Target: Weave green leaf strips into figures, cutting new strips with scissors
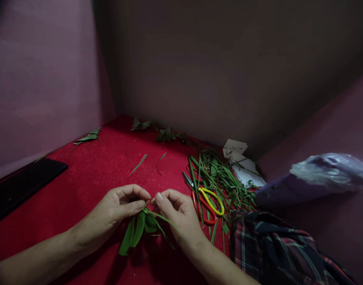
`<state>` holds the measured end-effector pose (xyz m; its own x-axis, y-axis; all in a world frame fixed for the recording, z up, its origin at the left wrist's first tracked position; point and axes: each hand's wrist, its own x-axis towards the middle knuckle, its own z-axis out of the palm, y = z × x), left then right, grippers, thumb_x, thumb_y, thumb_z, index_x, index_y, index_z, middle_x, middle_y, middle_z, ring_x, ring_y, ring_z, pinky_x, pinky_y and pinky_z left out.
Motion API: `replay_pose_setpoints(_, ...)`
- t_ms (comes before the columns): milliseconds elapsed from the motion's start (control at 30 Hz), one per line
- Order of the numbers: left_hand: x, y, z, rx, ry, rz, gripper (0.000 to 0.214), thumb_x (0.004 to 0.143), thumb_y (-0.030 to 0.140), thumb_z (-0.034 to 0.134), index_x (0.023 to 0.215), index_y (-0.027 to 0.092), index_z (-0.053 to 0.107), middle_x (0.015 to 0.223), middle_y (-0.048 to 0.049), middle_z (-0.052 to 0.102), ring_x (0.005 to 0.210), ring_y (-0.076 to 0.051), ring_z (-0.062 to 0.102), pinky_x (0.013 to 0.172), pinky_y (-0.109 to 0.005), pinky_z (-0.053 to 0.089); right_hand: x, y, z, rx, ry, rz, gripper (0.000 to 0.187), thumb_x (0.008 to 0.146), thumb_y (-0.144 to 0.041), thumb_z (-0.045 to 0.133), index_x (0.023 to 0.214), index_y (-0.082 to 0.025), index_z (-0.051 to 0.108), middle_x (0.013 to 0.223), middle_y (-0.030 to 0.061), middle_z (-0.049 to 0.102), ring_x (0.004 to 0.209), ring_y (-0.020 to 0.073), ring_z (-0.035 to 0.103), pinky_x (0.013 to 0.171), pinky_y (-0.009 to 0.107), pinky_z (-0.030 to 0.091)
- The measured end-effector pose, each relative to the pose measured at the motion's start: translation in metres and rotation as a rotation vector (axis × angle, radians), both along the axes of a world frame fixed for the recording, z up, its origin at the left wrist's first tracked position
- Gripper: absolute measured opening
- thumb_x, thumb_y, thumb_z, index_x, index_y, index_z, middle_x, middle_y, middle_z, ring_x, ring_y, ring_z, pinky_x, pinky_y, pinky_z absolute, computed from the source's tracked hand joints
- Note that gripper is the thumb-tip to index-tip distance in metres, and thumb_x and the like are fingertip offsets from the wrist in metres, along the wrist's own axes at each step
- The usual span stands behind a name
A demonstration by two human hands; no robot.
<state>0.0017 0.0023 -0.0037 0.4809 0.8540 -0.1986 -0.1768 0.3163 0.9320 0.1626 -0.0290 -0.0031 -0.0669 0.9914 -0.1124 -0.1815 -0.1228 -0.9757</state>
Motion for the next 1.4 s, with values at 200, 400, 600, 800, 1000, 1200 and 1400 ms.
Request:
replay_pose_setpoints(200, 0.0, -0.0013, 0.0029, 0.083, 0.059, 0.039, 0.015, 0.07, 0.025, 0.069, 0.079, 0.015, 0.064, 0.07, -0.0011, 0.06, 0.065, -0.012, 0.052, 0.06, -0.023, 0.041, 0.0006, -0.0007, -0.0007, -0.039, 0.01, 0.042, 0.026, 0.067, -0.038, 0.073, 0.067, -0.014, 0.062, 0.058, -0.0025, 0.056, 0.052, 0.0081, 0.047, 0.051, 0.02, 0.036)
replay_pose_setpoints(400, -0.0003, -0.0021, 0.0027, 0.102, 0.068, 0.023, 0.012, 0.071, 0.025, 0.068, 0.076, 0.015, 0.063, 0.067, 0.0, 0.057, 0.063, -0.011, 0.049, 0.059, -0.022, 0.038, -0.0002, -0.0015, 0.0009, -0.066, 0.019, 0.036, 0.024, 0.065, -0.035, 0.075, 0.071, -0.015, 0.063, 0.061, -0.0023, 0.058, 0.054, 0.0085, 0.051, 0.054, 0.021, 0.039)
replay_pose_setpoints(600, 0.0008, -0.0014, 0.0031, 0.102, 0.078, 0.015, 0.009, 0.071, 0.022, 0.067, 0.074, 0.015, 0.062, 0.065, 0.0008, 0.056, 0.061, -0.01, 0.047, 0.057, -0.021, 0.037, 0.0001, -0.0012, 0.0003, -0.057, -0.003, 0.037, 0.023, 0.065, -0.034, 0.074, 0.069, -0.015, 0.062, 0.059, -0.0033, 0.057, 0.053, 0.0077, 0.05, 0.054, 0.021, 0.039)
replay_pose_setpoints(800, 0.001, -0.0015, 0.0038, 0.093, 0.073, 0.009, 0.01, 0.071, 0.023, 0.067, 0.073, 0.015, 0.062, 0.064, 0.0015, 0.055, 0.061, -0.01, 0.047, 0.057, -0.021, 0.037, -0.0002, -0.0008, -0.0004, -0.042, -0.024, 0.041, 0.024, 0.066, -0.035, 0.073, 0.068, -0.015, 0.06, 0.058, -0.0033, 0.056, 0.052, 0.0079, 0.048, 0.053, 0.022, 0.038)
replay_pose_setpoints(1000, 0.0, -0.0015, 0.002, 0.082, 0.063, -0.002, 0.012, 0.072, 0.024, 0.067, 0.075, 0.014, 0.062, 0.065, 0.0005, 0.057, 0.062, -0.01, 0.048, 0.058, -0.021, 0.038, -0.0005, -0.0012, -0.0003, -0.037, -0.027, 0.028, 0.025, 0.066, -0.035, 0.073, 0.066, -0.015, 0.059, 0.058, -0.0036, 0.054, 0.052, 0.0078, 0.046, 0.052, 0.021, 0.036)
replay_pose_setpoints(1200, 0.0004, -0.002, 0.0035, 0.089, 0.074, -0.009, 0.013, 0.073, 0.025, 0.066, 0.075, 0.013, 0.061, 0.065, 0.0012, 0.056, 0.061, -0.01, 0.047, 0.058, -0.021, 0.038, 0.0003, -0.0014, 0.001, -0.051, -0.035, 0.012, 0.027, 0.064, -0.036, 0.073, 0.064, -0.015, 0.057, 0.056, -0.0038, 0.053, 0.05, 0.0079, 0.045, 0.05, 0.02, 0.035)
replay_pose_setpoints(1400, -0.0006, -0.0013, 0.0001, 0.075, 0.04, -0.046, 0.015, 0.075, 0.029, 0.065, 0.077, 0.014, 0.062, 0.068, 0.0007, 0.057, 0.062, -0.01, 0.049, 0.058, -0.021, 0.039, 0.0, -0.0003, -0.002, -0.075, -0.025, 0.016, 0.028, 0.063, -0.037, 0.074, 0.064, -0.015, 0.056, 0.055, -0.0035, 0.053, 0.05, 0.0082, 0.045, 0.05, 0.021, 0.036)
